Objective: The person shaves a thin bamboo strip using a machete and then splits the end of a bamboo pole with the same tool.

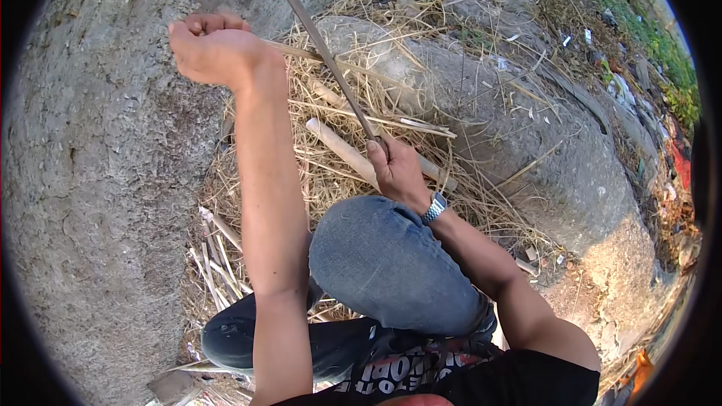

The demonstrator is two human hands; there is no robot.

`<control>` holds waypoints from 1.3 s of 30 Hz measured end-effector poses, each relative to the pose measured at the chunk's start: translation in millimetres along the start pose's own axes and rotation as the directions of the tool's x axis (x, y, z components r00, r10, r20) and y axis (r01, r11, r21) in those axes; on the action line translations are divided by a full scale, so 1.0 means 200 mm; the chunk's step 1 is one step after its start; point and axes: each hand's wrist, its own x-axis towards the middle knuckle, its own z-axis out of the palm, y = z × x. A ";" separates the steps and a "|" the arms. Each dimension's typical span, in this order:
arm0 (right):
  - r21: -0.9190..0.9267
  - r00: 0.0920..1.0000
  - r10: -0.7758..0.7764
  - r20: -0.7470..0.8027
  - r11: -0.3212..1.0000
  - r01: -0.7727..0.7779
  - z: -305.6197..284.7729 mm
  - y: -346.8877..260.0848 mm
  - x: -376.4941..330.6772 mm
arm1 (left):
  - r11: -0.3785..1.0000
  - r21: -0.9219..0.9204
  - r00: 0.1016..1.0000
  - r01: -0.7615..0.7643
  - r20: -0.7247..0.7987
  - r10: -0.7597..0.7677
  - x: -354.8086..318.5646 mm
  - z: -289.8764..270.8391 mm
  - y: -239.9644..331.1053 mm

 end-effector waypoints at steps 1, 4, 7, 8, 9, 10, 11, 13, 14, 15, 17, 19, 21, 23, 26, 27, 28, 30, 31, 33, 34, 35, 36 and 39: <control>0.027 0.999 0.037 0.037 0.999 -0.038 0.01 -0.06 -0.01 | 1.000 0.002 1.000 0.005 -0.019 -0.005 0.01 -0.02 -0.02; 0.052 0.992 0.085 0.098 0.995 -0.091 -0.05 -0.32 0.10 | 1.000 -0.019 1.000 -0.008 0.004 0.008 -0.02 -0.03 0.00; 0.060 0.976 -0.187 0.107 0.982 0.182 -0.08 -0.48 0.21 | 0.997 -0.072 0.999 -0.016 0.049 0.019 -0.03 0.00 0.03; 0.087 0.982 -0.154 0.113 0.986 0.145 -0.07 -0.49 0.22 | 0.995 -0.101 0.998 -0.016 0.055 0.022 -0.02 0.01 0.03; 0.115 0.985 -0.122 0.120 0.987 0.108 -0.06 -0.50 0.23 | 0.995 -0.100 0.999 -0.018 0.049 0.023 -0.02 -0.01 0.04; 0.110 0.984 -0.130 0.122 0.987 0.117 -0.04 -0.45 0.21 | 0.995 -0.098 1.000 0.011 0.028 -0.008 -0.01 -0.03 0.02; 0.034 0.990 -0.104 0.098 0.994 0.101 -0.03 -0.34 0.17 | 0.994 -0.102 0.999 0.039 0.012 -0.038 0.00 -0.03 0.01; -0.048 0.997 0.029 0.070 0.999 -0.026 0.02 -0.16 0.06 | 0.998 -0.069 0.999 0.006 -0.046 -0.009 0.05 -0.11 0.00; -0.069 0.989 0.137 0.056 0.989 -0.133 0.00 -0.08 0.02 | 0.999 -0.038 0.994 -0.009 -0.105 0.005 0.07 -0.14 -0.01; -0.068 0.989 0.133 0.061 0.989 -0.129 -0.02 -0.02 -0.01 | 0.999 -0.037 0.994 -0.014 -0.109 0.010 0.07 -0.16 -0.01; -0.135 0.986 0.164 0.040 0.978 -0.158 -0.04 0.01 -0.02 | 0.999 -0.052 0.999 -0.003 -0.044 0.001 0.05 -0.19 0.00; -0.107 0.975 0.208 0.080 0.974 -0.199 -0.04 -0.08 0.04 | 0.999 -0.038 0.998 -0.002 -0.056 0.000 0.04 -0.18 0.01; -0.066 0.974 0.174 0.145 0.984 -0.166 -0.04 -0.32 0.12 | 1.000 -0.023 0.998 -0.001 -0.064 -0.001 0.03 -0.16 0.02; -0.061 0.980 0.119 0.159 0.992 -0.110 -0.01 -0.47 0.19 | 1.000 -0.023 0.999 -0.017 0.047 0.018 -0.01 -0.15 0.02; 0.141 0.982 -0.130 0.135 0.984 0.111 0.02 -0.52 0.24 | 0.999 -0.011 0.999 -0.044 0.008 0.044 0.03 -0.12 0.02; 0.094 0.979 -0.160 0.124 0.984 0.149 0.03 -0.46 0.22 | 0.999 -0.009 0.999 -0.048 0.006 0.048 0.03 -0.13 0.03; 0.040 0.974 -0.198 0.109 0.980 0.195 0.02 -0.40 0.21 | 1.000 -0.017 1.000 -0.018 0.005 0.018 0.02 -0.12 0.02; -0.031 0.994 0.050 0.092 0.998 -0.048 0.04 -0.23 0.10 | 1.000 -0.009 1.000 0.012 0.002 -0.012 0.02 -0.17 0.03; -0.069 0.981 0.177 0.077 0.983 -0.172 0.03 -0.10 0.08 | 1.000 0.018 1.000 -0.002 -0.019 0.002 0.04 -0.19 0.04; -0.163 0.937 0.349 0.010 0.925 -0.343 -0.08 0.31 0.06 | 1.000 0.028 0.999 -0.003 -0.038 0.004 0.01 -0.17 0.02; -0.215 0.974 0.220 -0.047 0.950 -0.225 -0.09 0.29 0.02 | 1.000 0.025 1.000 -0.009 -0.030 0.010 -0.02 -0.17 0.04; -0.273 0.964 0.264 -0.027 0.926 -0.261 -0.09 0.27 0.02 | 1.000 0.020 1.000 -0.013 -0.021 0.013 -0.05 -0.16 0.05; -0.271 0.964 0.265 -0.028 0.926 -0.263 -0.09 0.26 0.05 | 1.000 0.021 1.000 -0.012 -0.018 0.012 -0.04 -0.15 0.05; -0.096 0.969 0.241 0.061 0.967 -0.235 -0.06 -0.04 0.18 | 0.999 0.026 0.999 -0.032 0.026 0.031 -0.02 -0.08 0.03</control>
